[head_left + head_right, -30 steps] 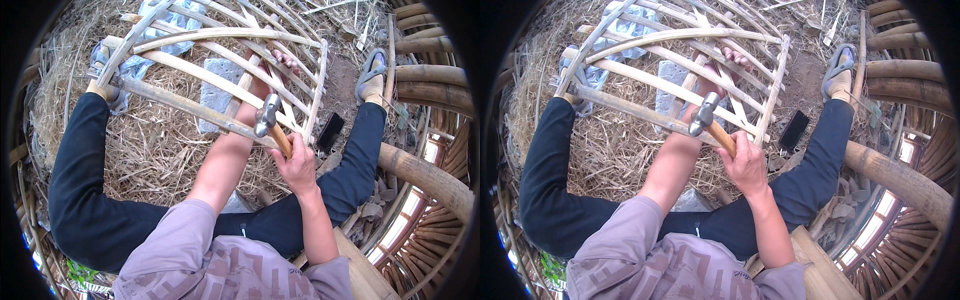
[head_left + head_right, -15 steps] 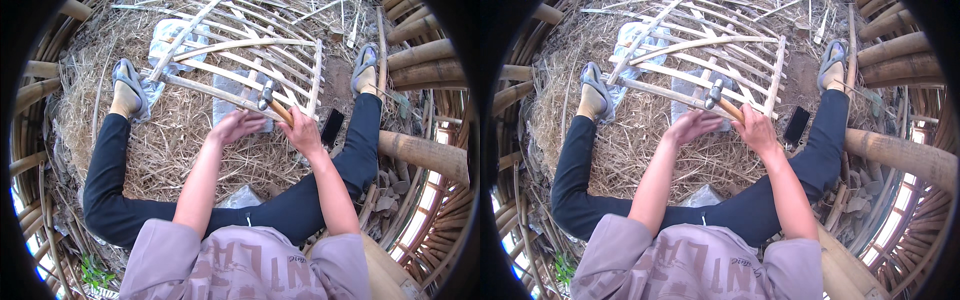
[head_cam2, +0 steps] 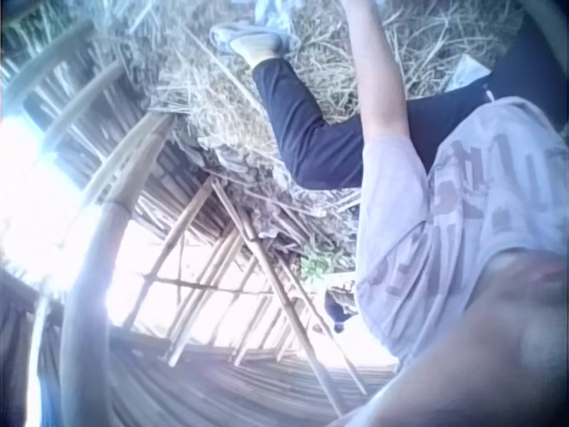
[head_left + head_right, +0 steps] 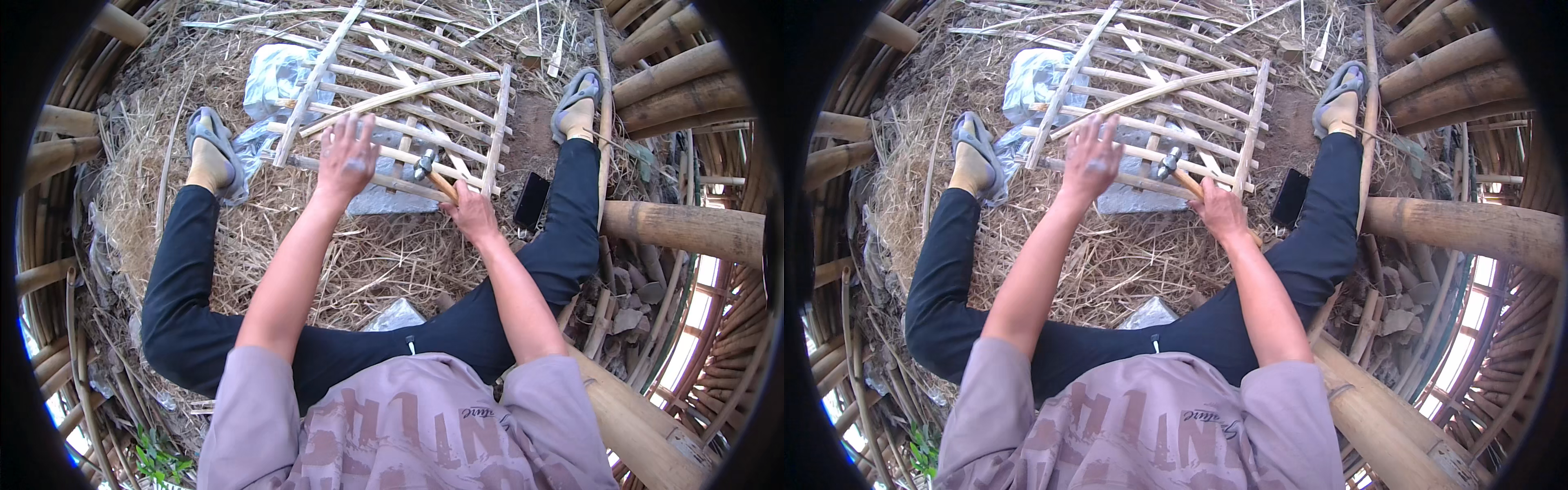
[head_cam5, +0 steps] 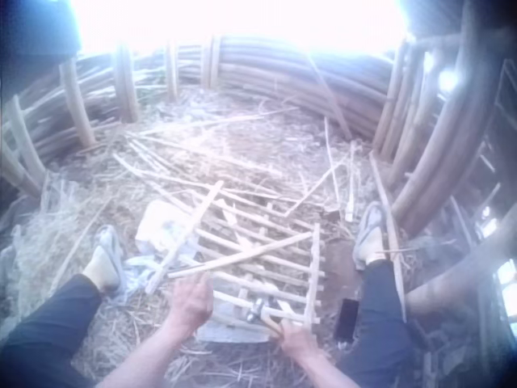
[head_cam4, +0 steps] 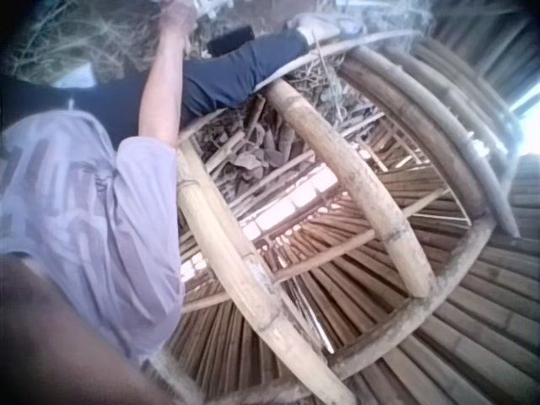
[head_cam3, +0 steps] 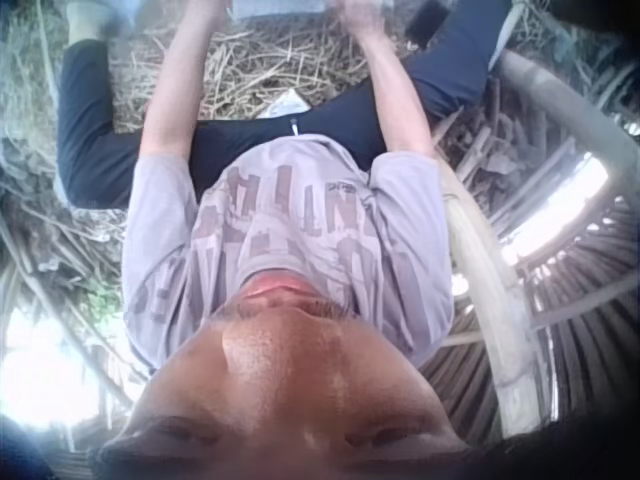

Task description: The person hammers small nails into a lattice of thin bamboo strips by hand, then lifts the structure and repositions it before hammering another nail into the corner.

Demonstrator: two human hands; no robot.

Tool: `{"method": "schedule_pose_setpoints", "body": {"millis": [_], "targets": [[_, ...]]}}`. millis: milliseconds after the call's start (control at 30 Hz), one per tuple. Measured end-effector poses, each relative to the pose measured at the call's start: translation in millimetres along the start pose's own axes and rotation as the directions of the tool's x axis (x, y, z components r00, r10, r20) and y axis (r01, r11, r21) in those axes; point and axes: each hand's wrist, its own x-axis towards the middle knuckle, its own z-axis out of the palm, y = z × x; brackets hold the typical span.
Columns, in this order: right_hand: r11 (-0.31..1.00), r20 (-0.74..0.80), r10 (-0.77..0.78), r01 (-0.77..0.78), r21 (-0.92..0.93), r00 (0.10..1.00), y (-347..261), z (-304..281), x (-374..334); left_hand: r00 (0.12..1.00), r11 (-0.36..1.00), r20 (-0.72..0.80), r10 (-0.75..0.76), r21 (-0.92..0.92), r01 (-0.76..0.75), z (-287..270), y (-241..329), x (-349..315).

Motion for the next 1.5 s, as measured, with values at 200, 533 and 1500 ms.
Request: {"method": "schedule_pose_setpoints", "body": {"millis": [200, 533, 1500], "targets": [[0.979, -0.317, -0.172, 0.197, 0.05, 0.933, 3.3, 0.3, -9.2, 0.973, 0.956, -0.065, 0.222, 0.211, -0.204, 59.3, -12.7, -2.2], [0.608, -0.102, 0.352, -0.145, 0.781, 0.93, -115.5, 9.0, -62.8, 0.989, 0.96, -0.03, 0.145, 0.247, -0.133, 79.5, -27.3, -10.1], [-0.143, 0.205, 0.563, -0.15, 0.978, 0.801, -156.4, 91.3, -64.7, 0.98, 0.973, -0.091, 0.174, 0.167, -0.158, 87.4, -28.3, -8.9]]}}
